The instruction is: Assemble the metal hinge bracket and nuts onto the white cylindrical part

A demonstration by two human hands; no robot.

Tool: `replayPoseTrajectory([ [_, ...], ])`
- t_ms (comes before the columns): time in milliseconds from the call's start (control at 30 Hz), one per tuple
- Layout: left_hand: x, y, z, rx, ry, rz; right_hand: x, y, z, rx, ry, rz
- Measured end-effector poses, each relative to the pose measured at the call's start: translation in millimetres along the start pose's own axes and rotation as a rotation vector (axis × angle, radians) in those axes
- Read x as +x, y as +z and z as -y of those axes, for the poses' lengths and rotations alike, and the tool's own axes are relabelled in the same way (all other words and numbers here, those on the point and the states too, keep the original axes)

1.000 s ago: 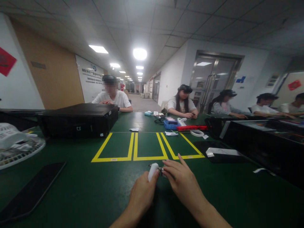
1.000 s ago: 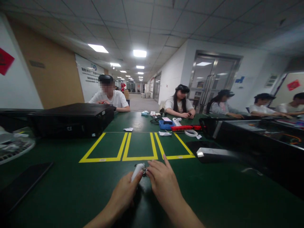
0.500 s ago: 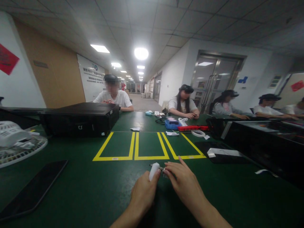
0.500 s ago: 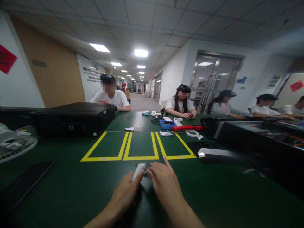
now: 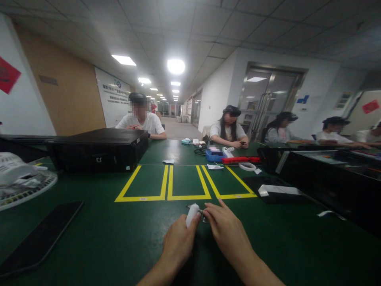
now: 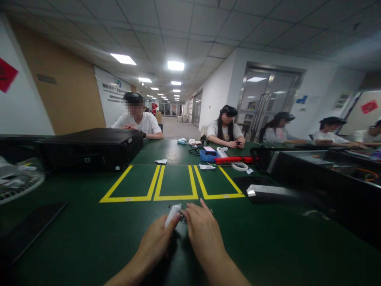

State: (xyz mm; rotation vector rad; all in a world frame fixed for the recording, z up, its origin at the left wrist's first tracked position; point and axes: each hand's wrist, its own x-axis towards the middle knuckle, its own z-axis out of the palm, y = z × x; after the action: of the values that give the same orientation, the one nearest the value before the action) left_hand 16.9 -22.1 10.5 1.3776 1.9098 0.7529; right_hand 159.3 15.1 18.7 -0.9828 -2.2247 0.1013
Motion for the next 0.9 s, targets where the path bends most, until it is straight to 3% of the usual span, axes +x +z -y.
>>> replayPoseTrajectory([
  [267, -2.7, -1.7, -4.6, 0.038, 0.002, -0.010, 5.5, -11.2, 1.2, 0.151, 0.242, 0.176],
  [367, -2.6, -0.8, -4.7, 0.057, 0.013, -0.023, 5.9, -13.7, 1.4, 0.112, 0.263, 0.232],
  [567, -5.0, -3.0, -8.1, 0.108, 0.003, -0.045, 5.7, -13.4, 5.1, 0.112, 0.249, 0.250],
  [767, -5.7, -5.8, -10.1, 0.114, -0.023, -0.031, 10.5, -21.7, -3.9, 0.328, 0.408, 0.234],
  [900, -5.0, -5.1, -8.2, 0.093, -0.016, -0.027, 12.2, -26.9, -6.4, 0.359, 0.412, 0.245],
])
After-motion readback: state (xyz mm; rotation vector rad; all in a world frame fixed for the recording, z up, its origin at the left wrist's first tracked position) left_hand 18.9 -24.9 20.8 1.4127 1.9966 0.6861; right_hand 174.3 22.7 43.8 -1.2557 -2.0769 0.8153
